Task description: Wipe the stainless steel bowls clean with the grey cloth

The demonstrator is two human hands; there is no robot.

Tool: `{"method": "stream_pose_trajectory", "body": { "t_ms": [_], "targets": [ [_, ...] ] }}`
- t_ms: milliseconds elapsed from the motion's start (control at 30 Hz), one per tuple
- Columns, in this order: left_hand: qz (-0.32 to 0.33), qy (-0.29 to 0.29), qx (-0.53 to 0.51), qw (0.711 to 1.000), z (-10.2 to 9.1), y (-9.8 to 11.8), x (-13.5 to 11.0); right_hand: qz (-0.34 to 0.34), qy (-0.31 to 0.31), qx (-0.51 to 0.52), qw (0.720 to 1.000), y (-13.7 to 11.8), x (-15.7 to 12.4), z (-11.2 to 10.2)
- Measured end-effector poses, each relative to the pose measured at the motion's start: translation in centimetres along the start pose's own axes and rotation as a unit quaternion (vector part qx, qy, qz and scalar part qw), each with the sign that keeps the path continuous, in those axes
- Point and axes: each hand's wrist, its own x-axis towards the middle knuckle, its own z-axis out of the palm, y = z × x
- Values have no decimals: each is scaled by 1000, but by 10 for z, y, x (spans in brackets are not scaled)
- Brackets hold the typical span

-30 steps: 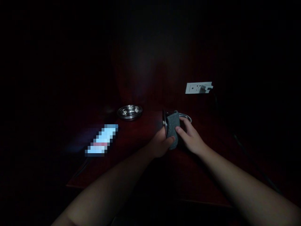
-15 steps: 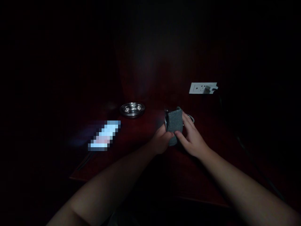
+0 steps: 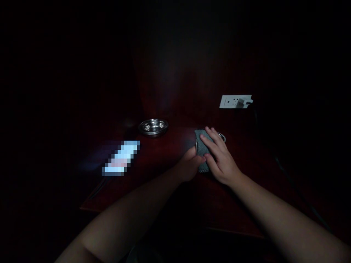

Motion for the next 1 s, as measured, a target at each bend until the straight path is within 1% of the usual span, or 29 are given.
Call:
{"method": "stream_pose_trajectory", "body": {
  "t_ms": [133, 300, 567, 633, 700, 867, 1000],
  "targets": [
    [-1, -29, 29, 999, 0, -1, -2, 37, 9, 28, 999, 0, -1, -2],
    [-20, -43, 71, 996, 2, 1, -4, 65, 53, 70, 994, -1, -1, -3],
    [-20, -65, 130, 989, 2, 4, -6, 103, 109, 134, 980, -1, 1, -1],
    [-13, -73, 136, 988, 3, 5, -6, 117, 124, 159, 972, 0, 2, 0],
    [-9, -74, 147, 986, 5, 6, -8, 147, 132, 183, 963, 0, 2, 1],
    [-12, -46, 234, 971, 13, 12, -12, 222, 145, 221, 938, 1, 1, 2],
    [-3, -45, 258, 965, 15, 15, -14, 262, 161, 246, 919, 4, 0, 6]
  ]
}}
